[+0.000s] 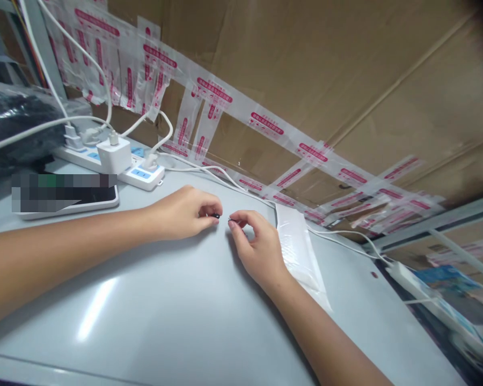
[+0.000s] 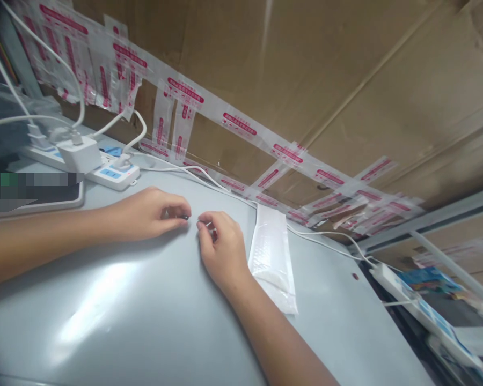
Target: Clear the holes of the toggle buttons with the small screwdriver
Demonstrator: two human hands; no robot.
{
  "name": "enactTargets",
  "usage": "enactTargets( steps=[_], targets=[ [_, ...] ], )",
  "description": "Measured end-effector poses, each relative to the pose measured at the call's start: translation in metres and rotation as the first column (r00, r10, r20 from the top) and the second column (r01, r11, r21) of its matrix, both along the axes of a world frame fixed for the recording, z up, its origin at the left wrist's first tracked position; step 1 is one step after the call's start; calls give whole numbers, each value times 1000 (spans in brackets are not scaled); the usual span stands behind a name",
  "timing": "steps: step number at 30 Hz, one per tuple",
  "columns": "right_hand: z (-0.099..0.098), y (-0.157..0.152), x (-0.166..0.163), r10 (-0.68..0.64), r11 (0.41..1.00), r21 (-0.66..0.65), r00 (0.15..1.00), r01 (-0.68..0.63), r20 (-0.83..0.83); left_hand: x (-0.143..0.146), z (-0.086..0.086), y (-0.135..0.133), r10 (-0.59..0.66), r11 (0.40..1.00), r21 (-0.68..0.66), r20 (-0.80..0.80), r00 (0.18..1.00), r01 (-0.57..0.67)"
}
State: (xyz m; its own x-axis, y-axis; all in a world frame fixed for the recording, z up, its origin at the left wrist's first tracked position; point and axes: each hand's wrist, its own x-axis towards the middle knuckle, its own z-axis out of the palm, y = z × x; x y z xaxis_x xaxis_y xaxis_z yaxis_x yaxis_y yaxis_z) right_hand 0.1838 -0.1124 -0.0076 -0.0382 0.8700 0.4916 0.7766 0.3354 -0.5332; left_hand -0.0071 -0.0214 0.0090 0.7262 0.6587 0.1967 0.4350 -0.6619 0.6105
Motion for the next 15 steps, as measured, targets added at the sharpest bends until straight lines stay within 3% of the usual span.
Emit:
enactTargets(
  steps=[5, 9, 15],
  targets=[
    [3, 0, 2, 0, 1000, 23, 1000, 0, 0, 0, -3, 2, 83, 979, -197, 123, 989, -58],
    [4, -1, 5, 1, 998, 63, 1000, 0, -13, 2, -3, -1, 58, 957, -289, 189, 980, -1],
    [-1, -1, 7, 27, 999, 31, 980, -21, -196, 8, -3, -3, 72, 900, -433, 266, 961, 52]
  ],
)
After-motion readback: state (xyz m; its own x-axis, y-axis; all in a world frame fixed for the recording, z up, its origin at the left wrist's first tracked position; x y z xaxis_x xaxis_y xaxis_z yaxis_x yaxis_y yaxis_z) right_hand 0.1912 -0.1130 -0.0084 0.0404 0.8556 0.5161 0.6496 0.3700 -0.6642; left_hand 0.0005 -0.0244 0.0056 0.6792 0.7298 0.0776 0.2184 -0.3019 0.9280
